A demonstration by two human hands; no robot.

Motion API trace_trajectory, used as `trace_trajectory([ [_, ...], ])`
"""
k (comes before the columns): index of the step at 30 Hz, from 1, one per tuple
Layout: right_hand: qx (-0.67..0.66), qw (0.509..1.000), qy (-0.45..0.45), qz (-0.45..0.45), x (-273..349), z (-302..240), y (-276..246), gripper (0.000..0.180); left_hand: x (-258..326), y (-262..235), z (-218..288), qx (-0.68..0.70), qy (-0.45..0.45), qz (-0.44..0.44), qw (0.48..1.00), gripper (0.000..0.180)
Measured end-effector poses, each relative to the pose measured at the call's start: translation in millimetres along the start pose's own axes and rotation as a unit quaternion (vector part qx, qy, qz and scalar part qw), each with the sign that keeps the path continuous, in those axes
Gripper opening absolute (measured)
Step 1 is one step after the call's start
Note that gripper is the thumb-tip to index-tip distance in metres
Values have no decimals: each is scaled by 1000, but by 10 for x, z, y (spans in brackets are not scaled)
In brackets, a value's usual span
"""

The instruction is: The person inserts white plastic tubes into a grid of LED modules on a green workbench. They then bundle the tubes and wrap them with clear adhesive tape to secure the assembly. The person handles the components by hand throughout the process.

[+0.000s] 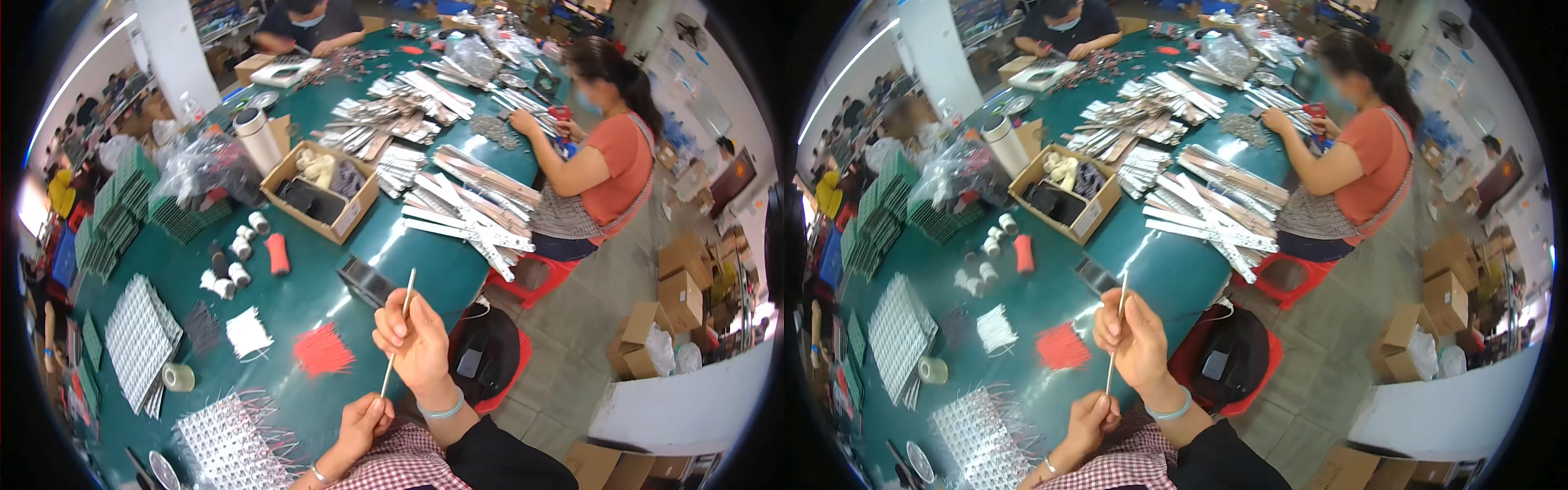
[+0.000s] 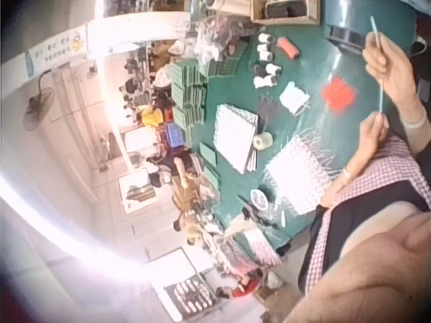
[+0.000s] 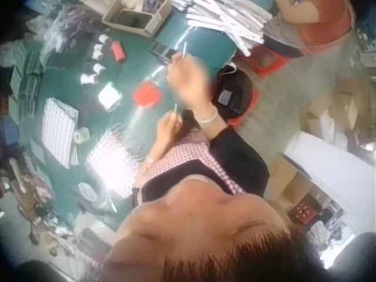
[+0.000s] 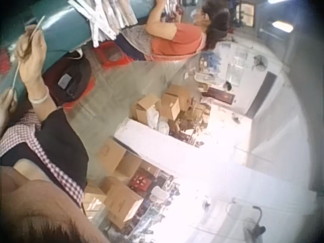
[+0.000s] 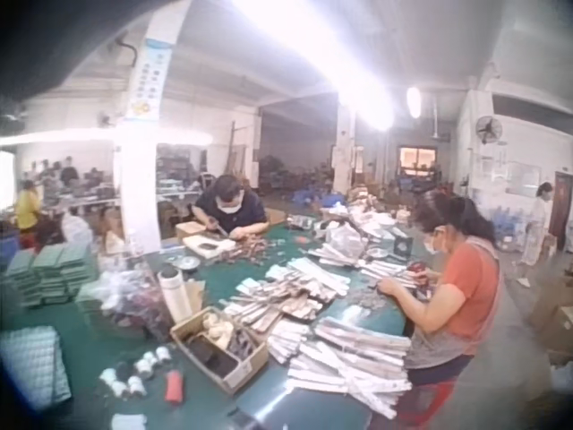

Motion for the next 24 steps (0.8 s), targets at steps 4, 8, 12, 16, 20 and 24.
trace_trajectory([
  [4, -42, 999, 27, 1, -18, 124, 5, 28, 68, 122, -1, 284, -40, -137, 948, 34],
  [8, -76, 996, 30, 20, -6, 213, -16, 24, 95, 164, 63, 323, -17, -149, 935, 31],
  [12, -41, 998, 19, 52, 37, 221, -65, 24, 88, -19, 98, 238, 27, -42, 970, 27],
  [16, 18, 994, 22, 105, 70, 253, -130, 24, 146, -165, 100, 167, 50, 18, 985, 22],
  [20, 48, 973, 55, 218, 106, 340, -53, 20, 233, -211, 128, 115, 66, 61, 989, 23],
  [24, -36, 990, 102, 88, 125, 660, -23, 25, 366, -278, 137, 79, 82, 87, 990, 24],
])
Point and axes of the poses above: each hand's wrist, its own x-axis away from the middle knuckle, its own y-axis out of the palm, z = x × y, the point moved 8 cm from there along -x, towards the middle knuckle, and after that the axes turned 13 degrees about -z, right-handed, at the moved point
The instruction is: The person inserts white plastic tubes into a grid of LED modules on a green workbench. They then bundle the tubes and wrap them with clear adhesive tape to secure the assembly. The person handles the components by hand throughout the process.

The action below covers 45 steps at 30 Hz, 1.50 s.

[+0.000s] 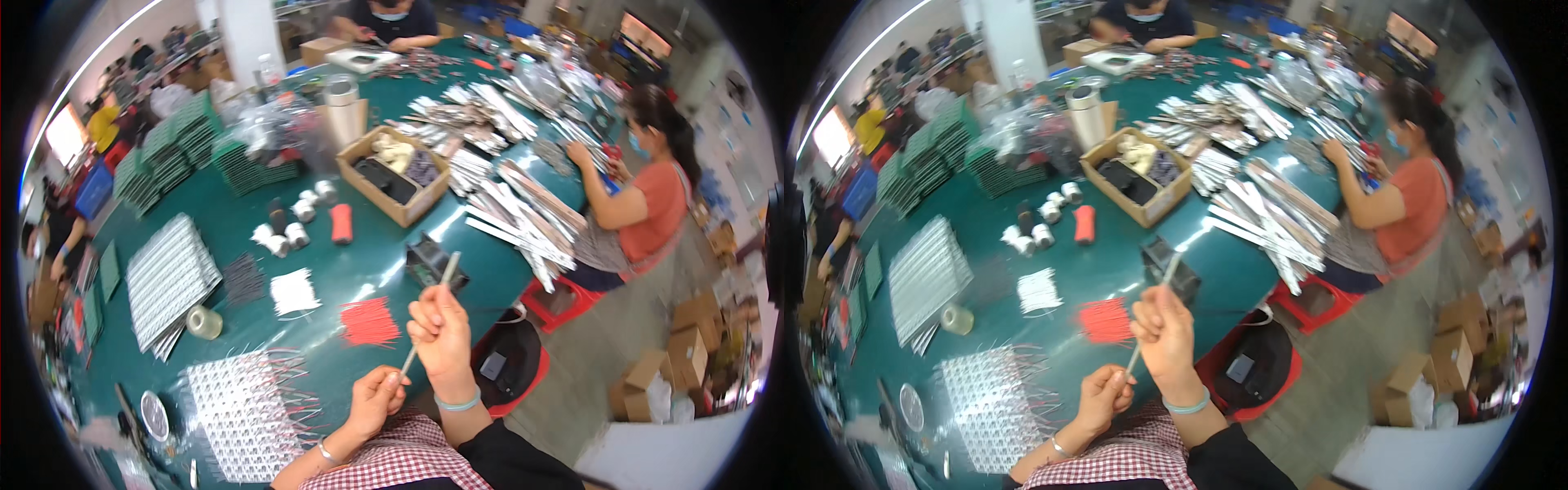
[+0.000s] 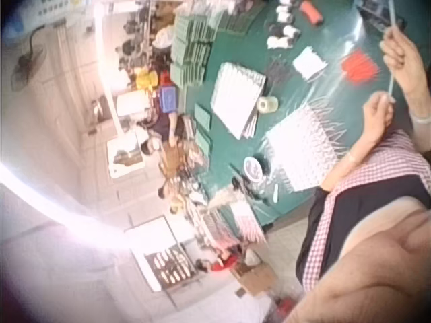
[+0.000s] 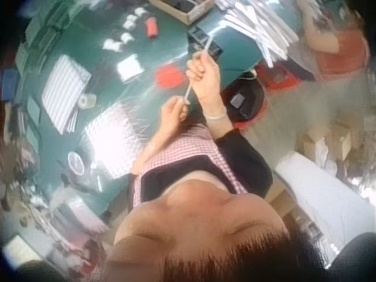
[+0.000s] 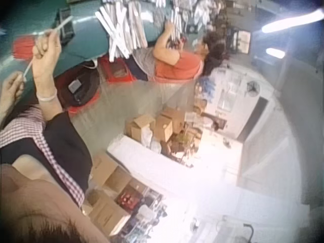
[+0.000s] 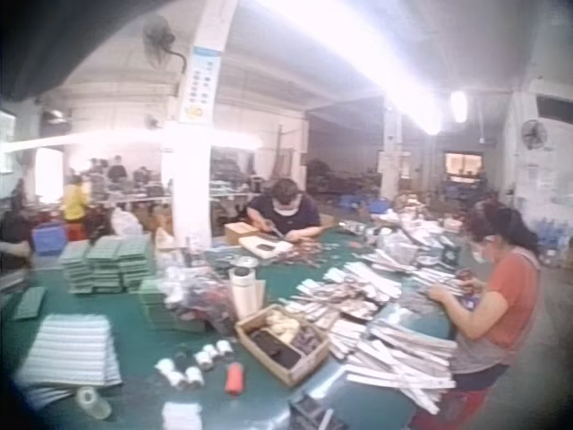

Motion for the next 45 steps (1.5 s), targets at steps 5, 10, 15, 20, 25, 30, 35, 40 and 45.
trace_trajectory([
  [5, -66, 998, 1, 17, 5, 129, -63, 30, 93, -100, 4, -95, -8, 38, 995, 25],
  [10, -34, 999, 22, -12, -116, 300, 189, 37, 300, -108, 206, -124, 54, 15, 991, 25],
  [15, 12, 995, 47, -88, -151, 719, 565, 34, 673, -342, 392, -230, 130, 103, 959, 24],
  [20, 53, 993, 71, -81, -23, 1271, 1058, 28, 1052, -555, 503, -218, 177, 190, 941, 24],
  [25, 143, 954, 180, -191, 454, 2093, 1291, 29, 1506, -845, 671, -188, 239, 253, 919, 24],
  [30, 148, 947, 205, -200, 559, 2376, 1433, 30, 1821, -955, 653, -139, 232, 237, 933, 27],
  [35, 159, 933, 224, -233, 629, 2566, 1634, 31, 2121, -1028, 616, -179, 236, 227, 928, 27],
  [40, 195, 916, 263, -230, 881, 3008, 1826, 28, 2469, -1197, 645, -167, 294, 326, 883, 26],
  [45, 128, 881, 334, -308, 1053, 3202, 1694, 28, 2572, -1272, 578, -167, 286, 341, 880, 22],
])
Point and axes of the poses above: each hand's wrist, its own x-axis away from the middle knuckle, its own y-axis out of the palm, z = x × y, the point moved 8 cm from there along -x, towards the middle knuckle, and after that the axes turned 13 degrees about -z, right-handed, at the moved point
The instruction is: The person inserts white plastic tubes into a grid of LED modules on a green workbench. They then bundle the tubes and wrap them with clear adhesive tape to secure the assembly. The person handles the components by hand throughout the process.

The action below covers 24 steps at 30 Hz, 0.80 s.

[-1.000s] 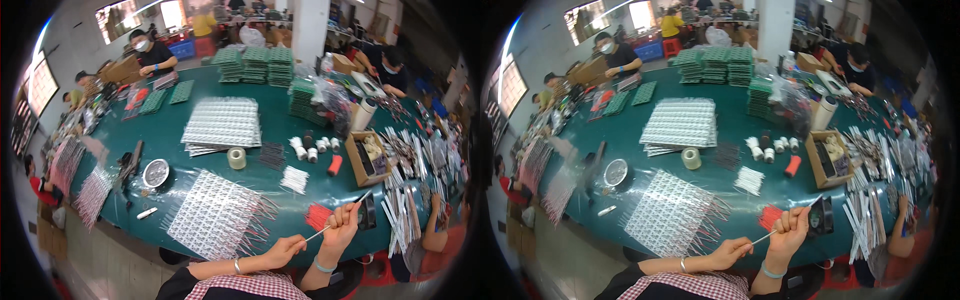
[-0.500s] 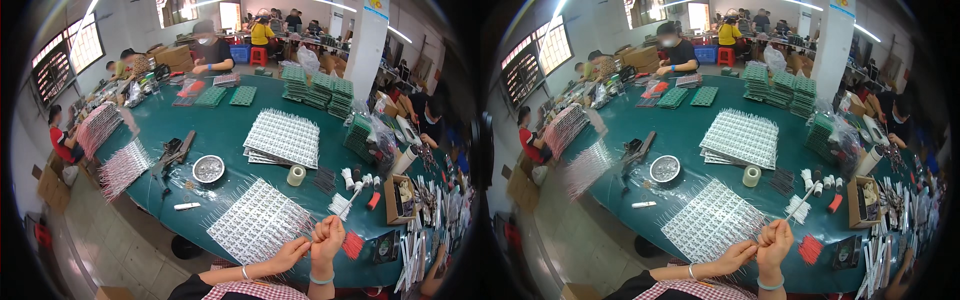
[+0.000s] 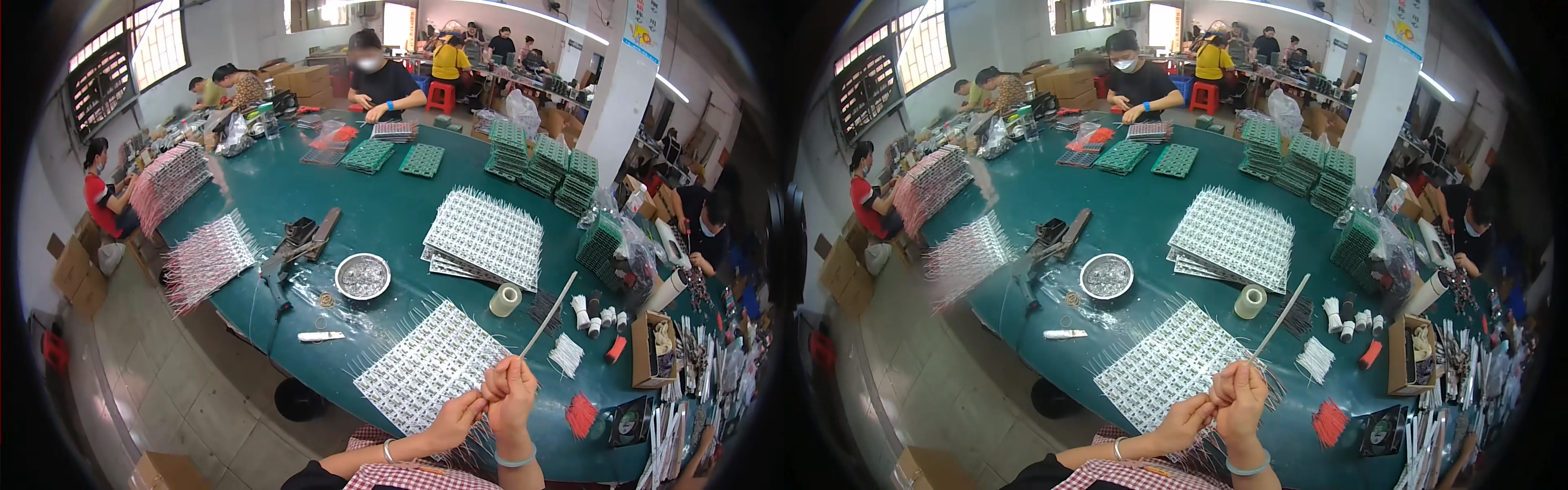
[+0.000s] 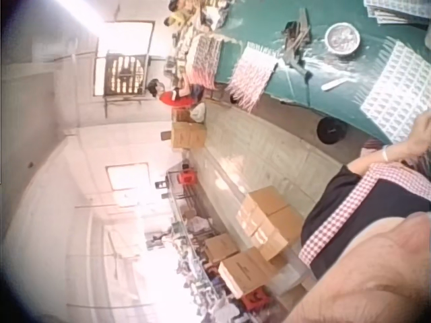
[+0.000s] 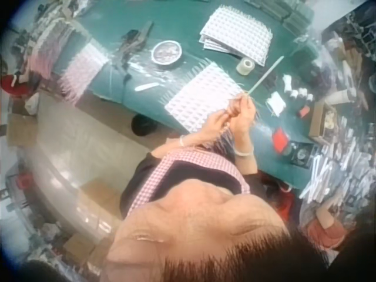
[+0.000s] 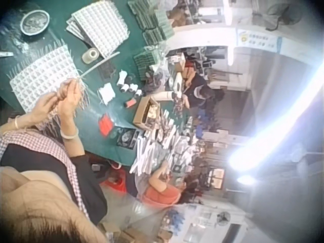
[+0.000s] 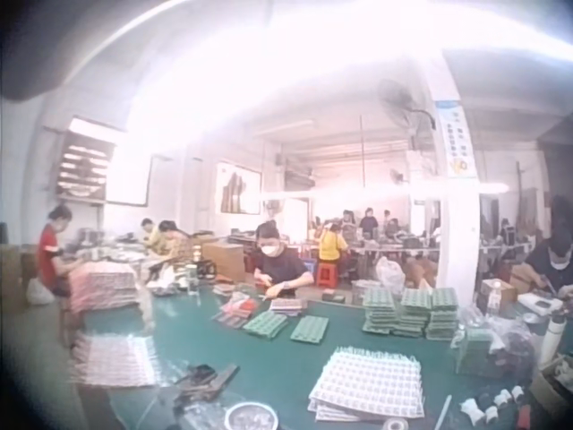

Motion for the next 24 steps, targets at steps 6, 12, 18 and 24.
trace_trajectory([
  [6, 123, 990, -9, 63, -29, -19, -51, 36, -1, -309, 221, -67, -6, 107, 992, 27],
  [12, 213, 974, 21, 80, 60, -148, -426, 48, -320, -1568, 317, -240, 29, 337, 910, 29],
  [18, 175, 981, 57, 66, 105, 31, -484, 44, -921, -2302, 154, -499, -142, 298, 801, 30],
  [24, 154, 978, 51, 128, 201, -44, -744, 36, -1253, -2236, 528, -620, -129, 258, 729, 22],
])
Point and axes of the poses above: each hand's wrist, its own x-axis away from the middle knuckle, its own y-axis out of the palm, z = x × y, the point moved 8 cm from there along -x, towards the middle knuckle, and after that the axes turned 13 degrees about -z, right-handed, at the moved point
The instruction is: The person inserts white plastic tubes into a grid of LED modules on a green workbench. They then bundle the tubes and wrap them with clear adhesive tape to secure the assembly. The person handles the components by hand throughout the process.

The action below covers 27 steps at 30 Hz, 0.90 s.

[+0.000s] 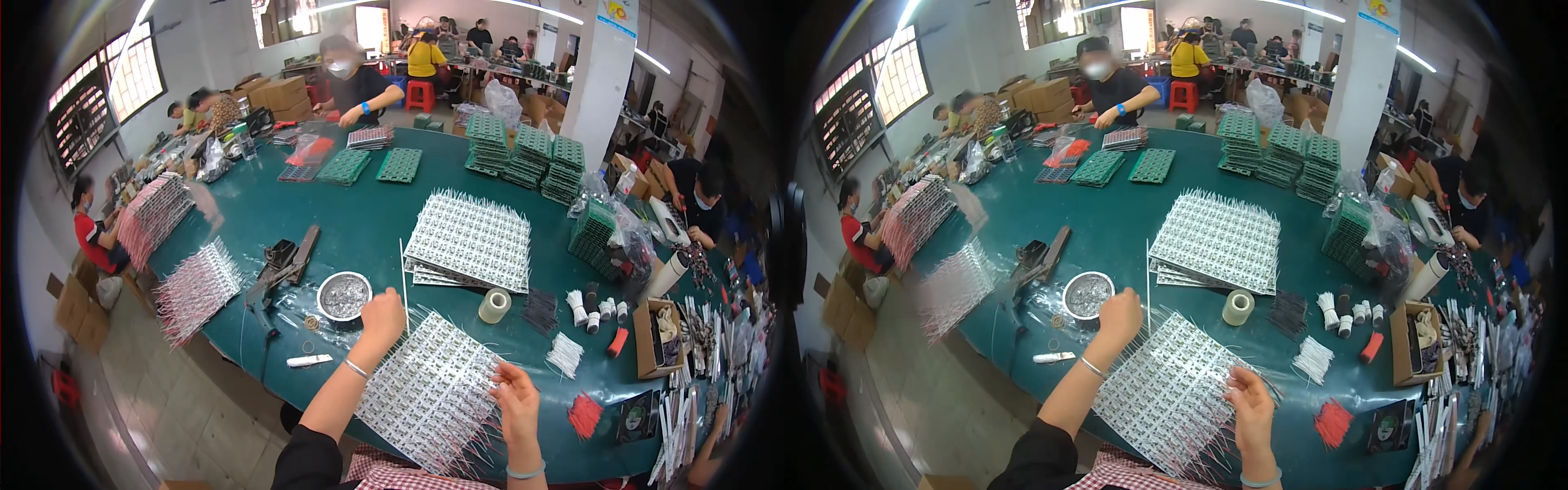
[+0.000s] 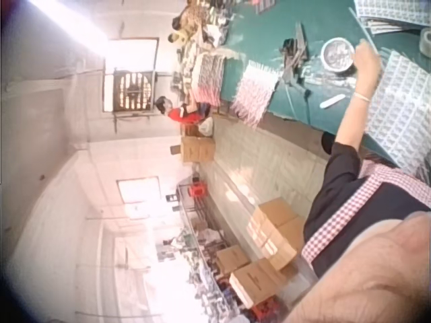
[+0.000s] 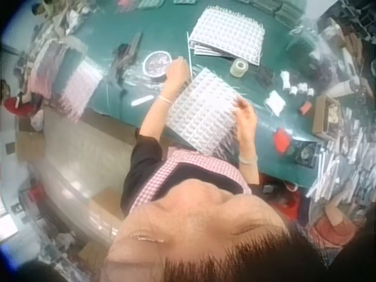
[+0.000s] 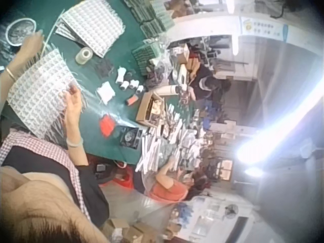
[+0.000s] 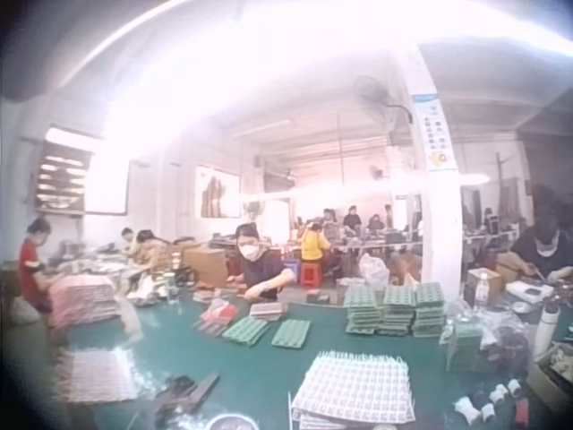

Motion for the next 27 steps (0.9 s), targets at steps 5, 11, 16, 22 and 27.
trace_trajectory([
  [5, -31, 999, 17, 38, 3, 49, -219, 33, -592, -582, -233, 155, 64, 168, 971, 13],
  [11, -58, 995, 40, 67, -25, 159, -389, 27, -1718, -820, -1029, 482, -45, 133, 865, 12],
  [16, -64, 993, 47, 93, -84, 186, -548, 24, -2499, -537, -1490, 655, -131, 44, 743, 18],
  [22, -69, 987, 53, 135, -177, 225, -774, 23, -3151, -244, -1678, 393, -172, 53, 902, 34],
  [27, -58, 983, 59, 163, -256, 295, -918, 21, -3302, 160, -1812, 294, -271, -16, 916, 50],
])
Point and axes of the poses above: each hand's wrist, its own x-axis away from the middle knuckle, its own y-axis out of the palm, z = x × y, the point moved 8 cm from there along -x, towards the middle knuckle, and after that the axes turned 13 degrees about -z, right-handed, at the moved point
